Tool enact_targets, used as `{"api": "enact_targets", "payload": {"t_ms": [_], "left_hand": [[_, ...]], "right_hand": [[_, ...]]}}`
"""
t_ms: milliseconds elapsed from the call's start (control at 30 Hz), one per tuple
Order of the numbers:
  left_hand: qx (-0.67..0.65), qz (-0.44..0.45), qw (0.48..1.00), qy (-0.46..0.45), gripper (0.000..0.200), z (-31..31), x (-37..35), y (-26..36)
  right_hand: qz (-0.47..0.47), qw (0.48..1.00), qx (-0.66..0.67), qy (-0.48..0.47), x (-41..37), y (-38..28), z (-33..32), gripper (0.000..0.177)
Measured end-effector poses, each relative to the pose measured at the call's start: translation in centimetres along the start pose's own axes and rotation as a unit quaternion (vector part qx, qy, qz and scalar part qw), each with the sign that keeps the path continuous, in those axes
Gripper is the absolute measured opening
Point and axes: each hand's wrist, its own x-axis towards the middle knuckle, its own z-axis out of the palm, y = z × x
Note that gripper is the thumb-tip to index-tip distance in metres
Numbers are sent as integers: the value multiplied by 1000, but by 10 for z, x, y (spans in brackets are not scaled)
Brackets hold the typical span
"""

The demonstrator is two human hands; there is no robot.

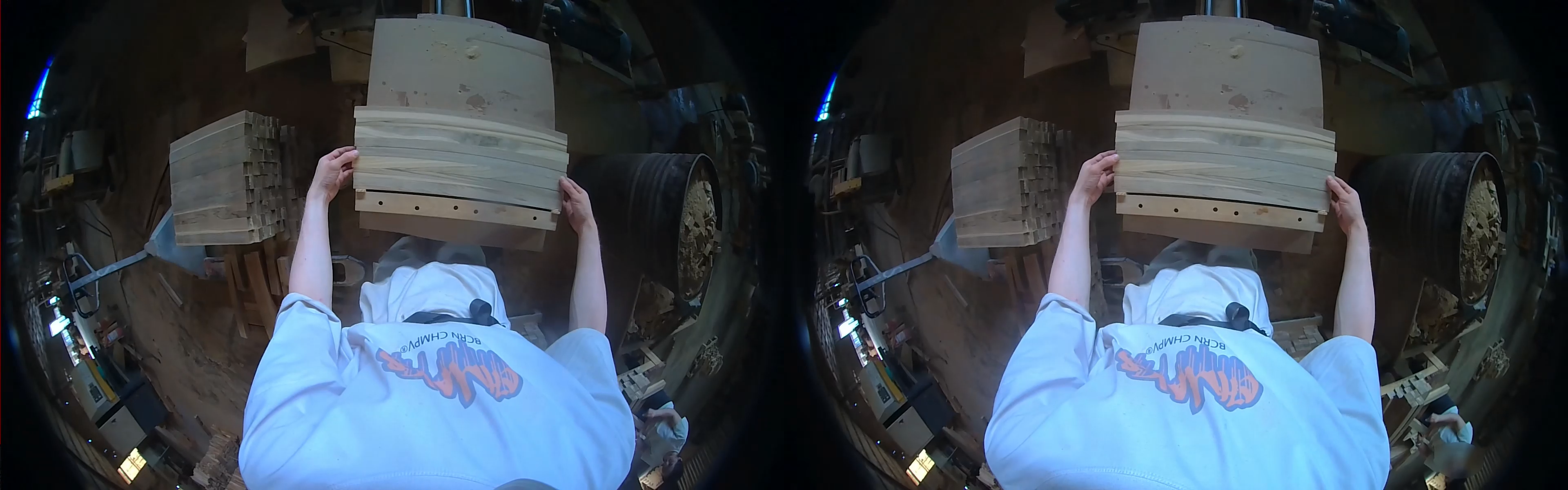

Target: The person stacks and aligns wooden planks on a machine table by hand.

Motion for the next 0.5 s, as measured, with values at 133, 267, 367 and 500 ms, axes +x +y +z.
{"api": "enact_targets", "payload": {"t_ms": [133, 267, 367, 500], "left_hand": [[-9, -1, 1000, -9, 38, -3, 0, 0], [2, -10, 1000, -24, 37, -7, 2, 4], [14, -19, 999, -34, 36, -6, 1, 9], [32, -31, 998, -34, 37, -4, 0, 15]], "right_hand": [[18, 999, -13, 28, 1, -9, 8, 48], [14, 998, -56, 28, 0, -12, 13, 50], [18, 996, -78, 25, -6, -15, 15, 46], [12, 997, -71, 1, -3, -16, 15, 45]]}}
